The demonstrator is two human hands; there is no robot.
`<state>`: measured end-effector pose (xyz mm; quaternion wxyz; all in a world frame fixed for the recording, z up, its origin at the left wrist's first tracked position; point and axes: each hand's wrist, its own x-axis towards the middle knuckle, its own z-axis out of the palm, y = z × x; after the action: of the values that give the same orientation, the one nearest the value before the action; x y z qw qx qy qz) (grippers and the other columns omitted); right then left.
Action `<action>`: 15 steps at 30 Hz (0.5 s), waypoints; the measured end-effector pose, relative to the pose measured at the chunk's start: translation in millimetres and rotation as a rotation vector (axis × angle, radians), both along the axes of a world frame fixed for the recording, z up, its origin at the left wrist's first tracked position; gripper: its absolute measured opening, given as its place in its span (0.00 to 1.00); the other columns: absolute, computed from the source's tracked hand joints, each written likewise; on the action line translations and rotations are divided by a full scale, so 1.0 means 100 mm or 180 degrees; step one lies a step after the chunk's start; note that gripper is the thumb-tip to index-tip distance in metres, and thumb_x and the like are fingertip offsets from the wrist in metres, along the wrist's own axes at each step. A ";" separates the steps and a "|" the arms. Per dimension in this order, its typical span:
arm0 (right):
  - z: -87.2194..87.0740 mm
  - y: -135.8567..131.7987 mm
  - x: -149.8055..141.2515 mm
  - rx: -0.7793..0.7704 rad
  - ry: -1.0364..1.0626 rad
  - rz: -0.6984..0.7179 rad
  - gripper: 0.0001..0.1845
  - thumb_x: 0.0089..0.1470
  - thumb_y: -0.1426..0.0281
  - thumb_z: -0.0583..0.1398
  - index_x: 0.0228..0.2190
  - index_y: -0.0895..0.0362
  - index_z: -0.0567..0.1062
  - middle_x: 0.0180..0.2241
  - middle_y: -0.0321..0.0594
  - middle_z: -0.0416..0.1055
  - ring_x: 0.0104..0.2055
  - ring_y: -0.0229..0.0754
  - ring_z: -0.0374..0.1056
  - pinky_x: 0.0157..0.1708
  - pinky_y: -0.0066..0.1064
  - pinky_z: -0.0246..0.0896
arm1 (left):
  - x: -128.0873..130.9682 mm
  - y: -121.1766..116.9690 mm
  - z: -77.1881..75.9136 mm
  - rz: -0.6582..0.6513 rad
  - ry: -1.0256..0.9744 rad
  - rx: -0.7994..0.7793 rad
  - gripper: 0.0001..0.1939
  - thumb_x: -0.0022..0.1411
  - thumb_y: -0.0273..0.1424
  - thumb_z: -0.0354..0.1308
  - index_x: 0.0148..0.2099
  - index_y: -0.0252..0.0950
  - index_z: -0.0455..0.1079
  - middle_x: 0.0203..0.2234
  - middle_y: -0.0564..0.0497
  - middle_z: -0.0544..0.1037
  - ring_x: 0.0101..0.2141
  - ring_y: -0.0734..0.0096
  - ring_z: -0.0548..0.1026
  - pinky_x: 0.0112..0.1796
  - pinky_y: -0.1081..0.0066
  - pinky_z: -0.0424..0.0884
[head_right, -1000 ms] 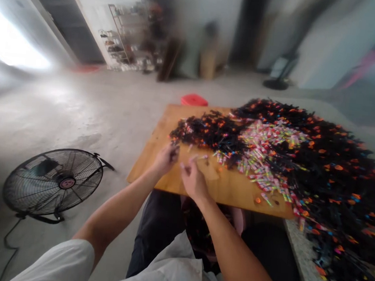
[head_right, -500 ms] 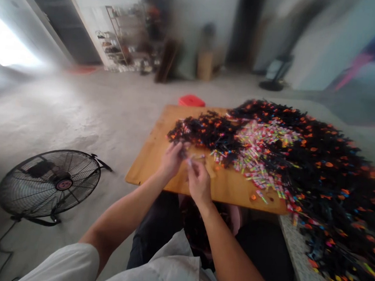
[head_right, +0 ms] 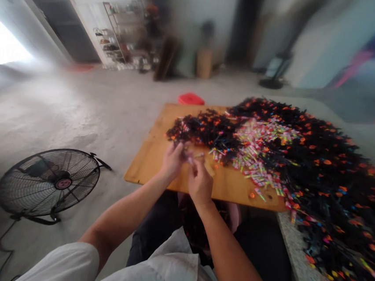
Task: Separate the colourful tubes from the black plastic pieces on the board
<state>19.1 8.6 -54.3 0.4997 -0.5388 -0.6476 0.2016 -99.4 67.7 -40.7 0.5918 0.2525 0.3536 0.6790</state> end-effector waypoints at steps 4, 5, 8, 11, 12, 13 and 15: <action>-0.03 -0.01 -0.02 -0.0062 0.0014 0.0023 0.18 0.67 0.57 0.57 0.49 0.55 0.79 0.42 0.48 0.83 0.40 0.50 0.80 0.44 0.39 0.73 | 0.06 -0.03 0.00 0.0147 -0.0009 -0.0038 0.17 0.63 0.40 0.68 0.49 0.38 0.70 0.48 0.46 0.81 0.34 0.69 0.82 0.36 0.70 0.77; -0.04 -0.01 -0.03 -0.0194 0.0174 0.0037 0.19 0.66 0.55 0.58 0.47 0.55 0.79 0.39 0.47 0.83 0.38 0.50 0.79 0.41 0.39 0.73 | 0.07 -0.04 0.01 0.0193 0.0008 -0.0082 0.16 0.64 0.39 0.67 0.49 0.38 0.70 0.48 0.46 0.81 0.34 0.68 0.82 0.36 0.70 0.77; -0.06 -0.02 -0.06 -0.0674 0.0781 0.0188 0.23 0.63 0.48 0.60 0.42 0.54 0.79 0.31 0.44 0.81 0.30 0.46 0.76 0.31 0.35 0.72 | 0.12 -0.09 0.02 0.0264 0.0131 -0.0209 0.16 0.65 0.39 0.66 0.50 0.37 0.71 0.48 0.45 0.81 0.37 0.66 0.82 0.37 0.70 0.76; -0.06 -0.04 -0.05 -0.1020 0.1136 0.0388 0.25 0.57 0.44 0.64 0.39 0.54 0.78 0.29 0.41 0.80 0.26 0.44 0.73 0.25 0.32 0.68 | 0.16 -0.14 -0.01 0.0197 0.0238 -0.0240 0.18 0.65 0.40 0.66 0.53 0.38 0.71 0.48 0.44 0.81 0.38 0.66 0.82 0.38 0.70 0.76; -0.06 -0.06 -0.02 -0.1126 0.1199 0.0439 0.26 0.56 0.44 0.64 0.39 0.54 0.78 0.28 0.40 0.79 0.24 0.43 0.72 0.24 0.32 0.67 | 0.16 -0.15 -0.03 0.0134 0.0263 -0.0260 0.19 0.65 0.41 0.66 0.54 0.38 0.71 0.47 0.45 0.82 0.38 0.66 0.82 0.38 0.69 0.76; -0.07 -0.08 0.02 -0.1235 0.1254 0.0482 0.26 0.55 0.44 0.65 0.39 0.54 0.77 0.27 0.39 0.78 0.23 0.42 0.70 0.23 0.31 0.66 | 0.14 -0.16 -0.06 0.0009 0.0309 -0.0307 0.21 0.65 0.43 0.66 0.54 0.38 0.71 0.46 0.45 0.82 0.37 0.65 0.82 0.38 0.69 0.76; -0.08 -0.16 0.18 -0.1448 0.1326 0.0538 0.26 0.55 0.44 0.65 0.41 0.54 0.77 0.26 0.37 0.77 0.21 0.40 0.67 0.21 0.30 0.63 | 0.05 -0.15 -0.12 -0.0446 0.0555 -0.0510 0.23 0.64 0.48 0.65 0.52 0.36 0.72 0.41 0.43 0.82 0.36 0.62 0.82 0.38 0.66 0.76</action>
<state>36.9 -7.5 -62.4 0.4697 -0.5281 -0.5122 0.4880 -94.0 52.6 -53.0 0.6230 0.2865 0.4383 0.5810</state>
